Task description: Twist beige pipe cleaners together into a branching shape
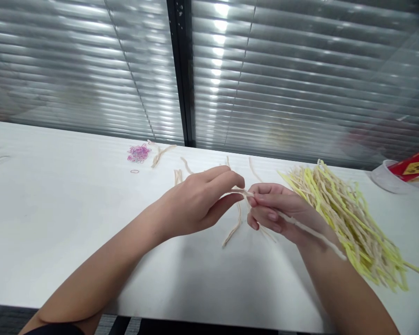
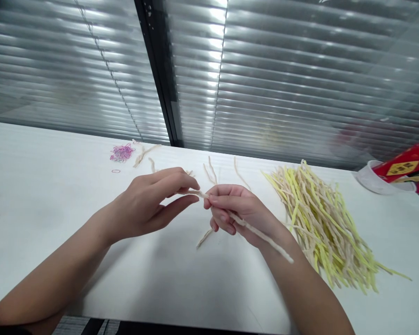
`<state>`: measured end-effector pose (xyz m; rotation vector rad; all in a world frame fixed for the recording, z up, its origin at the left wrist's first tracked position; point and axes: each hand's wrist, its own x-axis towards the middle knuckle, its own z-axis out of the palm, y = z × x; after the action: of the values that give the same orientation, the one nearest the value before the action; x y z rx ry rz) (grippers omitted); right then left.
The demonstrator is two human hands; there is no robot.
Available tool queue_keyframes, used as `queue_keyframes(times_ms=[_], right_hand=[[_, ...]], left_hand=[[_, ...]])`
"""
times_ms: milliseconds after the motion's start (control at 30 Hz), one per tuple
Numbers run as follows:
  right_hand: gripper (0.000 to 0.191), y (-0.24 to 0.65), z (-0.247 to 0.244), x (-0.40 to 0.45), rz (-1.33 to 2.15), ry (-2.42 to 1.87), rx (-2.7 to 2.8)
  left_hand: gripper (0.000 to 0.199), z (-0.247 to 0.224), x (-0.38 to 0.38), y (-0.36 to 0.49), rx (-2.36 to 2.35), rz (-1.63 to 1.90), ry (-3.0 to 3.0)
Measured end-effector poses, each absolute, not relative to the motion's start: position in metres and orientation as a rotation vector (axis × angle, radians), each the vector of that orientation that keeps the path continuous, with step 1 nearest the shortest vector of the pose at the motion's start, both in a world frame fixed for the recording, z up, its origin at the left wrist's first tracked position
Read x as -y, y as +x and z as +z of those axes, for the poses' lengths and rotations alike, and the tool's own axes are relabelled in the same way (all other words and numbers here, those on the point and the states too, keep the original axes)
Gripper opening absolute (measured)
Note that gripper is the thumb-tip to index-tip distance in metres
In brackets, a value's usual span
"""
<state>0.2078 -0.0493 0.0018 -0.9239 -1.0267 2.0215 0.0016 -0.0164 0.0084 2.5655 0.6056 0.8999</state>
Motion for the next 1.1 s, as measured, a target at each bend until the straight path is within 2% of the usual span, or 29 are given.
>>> queue_keyframes(times_ms=[133, 500, 767, 1100], right_hand=[[0.011, 0.208, 0.0, 0.05, 1.932, -0.996, 1.106], [0.011, 0.213, 0.005, 0.05, 2.007, -0.987, 1.157], [0.02, 0.206, 0.004, 0.052, 1.512, -1.241, 1.433], [0.021, 0.211, -0.01, 0.038, 1.342, -1.101, 1.118]], left_hand=[[0.018, 0.006, 0.015, 0.002, -0.589, 0.911, 2.548], [0.02, 0.01, 0.016, 0.0, -0.445, 0.842, 2.452], [0.024, 0.005, 0.007, -0.003, -0.773, 0.739, 2.452], [0.031, -0.007, -0.014, -0.004, -0.946, 0.614, 2.252]])
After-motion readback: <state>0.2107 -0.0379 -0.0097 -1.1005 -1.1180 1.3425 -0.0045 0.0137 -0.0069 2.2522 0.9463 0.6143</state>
